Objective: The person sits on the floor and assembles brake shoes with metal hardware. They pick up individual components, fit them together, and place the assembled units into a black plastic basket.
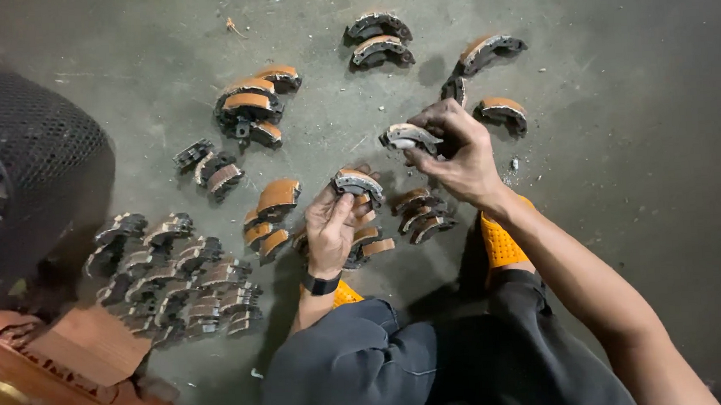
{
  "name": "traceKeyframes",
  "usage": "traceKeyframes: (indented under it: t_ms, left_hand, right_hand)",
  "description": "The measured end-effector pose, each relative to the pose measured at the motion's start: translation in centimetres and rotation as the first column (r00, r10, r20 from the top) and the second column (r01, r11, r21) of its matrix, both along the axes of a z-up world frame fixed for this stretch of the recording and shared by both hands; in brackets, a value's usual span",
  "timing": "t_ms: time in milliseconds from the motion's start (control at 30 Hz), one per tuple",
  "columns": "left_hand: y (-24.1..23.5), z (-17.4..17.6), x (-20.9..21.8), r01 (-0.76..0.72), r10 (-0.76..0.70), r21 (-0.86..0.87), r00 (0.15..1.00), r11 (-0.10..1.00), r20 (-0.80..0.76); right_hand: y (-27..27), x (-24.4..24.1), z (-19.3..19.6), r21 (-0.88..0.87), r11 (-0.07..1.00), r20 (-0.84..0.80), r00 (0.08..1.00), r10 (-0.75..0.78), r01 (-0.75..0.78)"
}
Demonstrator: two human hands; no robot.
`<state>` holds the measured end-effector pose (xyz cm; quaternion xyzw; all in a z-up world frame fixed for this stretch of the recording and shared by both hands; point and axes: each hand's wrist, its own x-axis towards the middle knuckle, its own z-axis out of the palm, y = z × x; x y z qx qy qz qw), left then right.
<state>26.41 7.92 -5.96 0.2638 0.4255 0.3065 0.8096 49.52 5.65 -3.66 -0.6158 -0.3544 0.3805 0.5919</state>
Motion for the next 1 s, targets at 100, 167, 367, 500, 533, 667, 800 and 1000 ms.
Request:
traceKeyframes:
  t_ms: [100,167,367,500,533,667,800,1000]
  left_hand:
    - [0.2,0.7,0.3,-0.013,0.012,-0.093,1.0,0.996,-0.014]
    - [0.3,0.9,0.5,-0.003,-0.002,-0.096,0.999,0.995,-0.044]
    - [1.3,3.0,2.9,-0.01,0.009,-0.028,1.0,1.0,-0.009]
    - [1.0,1.5,3.0,-0.005,0.012,0.072,0.996,0.997,-0.087]
    - [1.2,1.8,3.2,-0.011,0.023,0.097,0.993,0.995,-0.118]
    - [1.2,0.8,2.8,-0.05,0.071,0.116,0.98,0.992,-0.184]
    - [2.4,2.2,3.5,-0.085,0.099,0.101,0.985,0.991,-0.14]
    - [1.8,-0.1,3.0,-0.054,0.05,-0.049,0.995,0.997,-0.089]
  right_hand:
    - [-0.5,-0.3,-0.4,-0.003,0.999,0.092,0.995,0.032,-0.032]
    - [-0.7,-0.5,-0.7,0.023,0.999,0.098,0.995,0.026,-0.028]
    - [0.0,-0.2,-2.7,-0.087,0.986,0.451,0.877,0.164,-0.14]
    - [1.3,-0.3,-8.5,-0.307,0.917,0.685,0.609,0.399,-0.255]
    - [2.1,-0.4,-8.6,-0.329,0.902,0.716,0.548,0.432,-0.281]
    - [3.9,-0.4,-6.0,-0.307,0.892,0.736,0.511,0.444,-0.332]
    - [4.9,0.7,-6.8,-0.134,0.981,0.78,0.597,0.191,-0.138]
    - [6.9,1.4,-5.8,-0.365,0.931,0.823,0.464,0.326,-0.008]
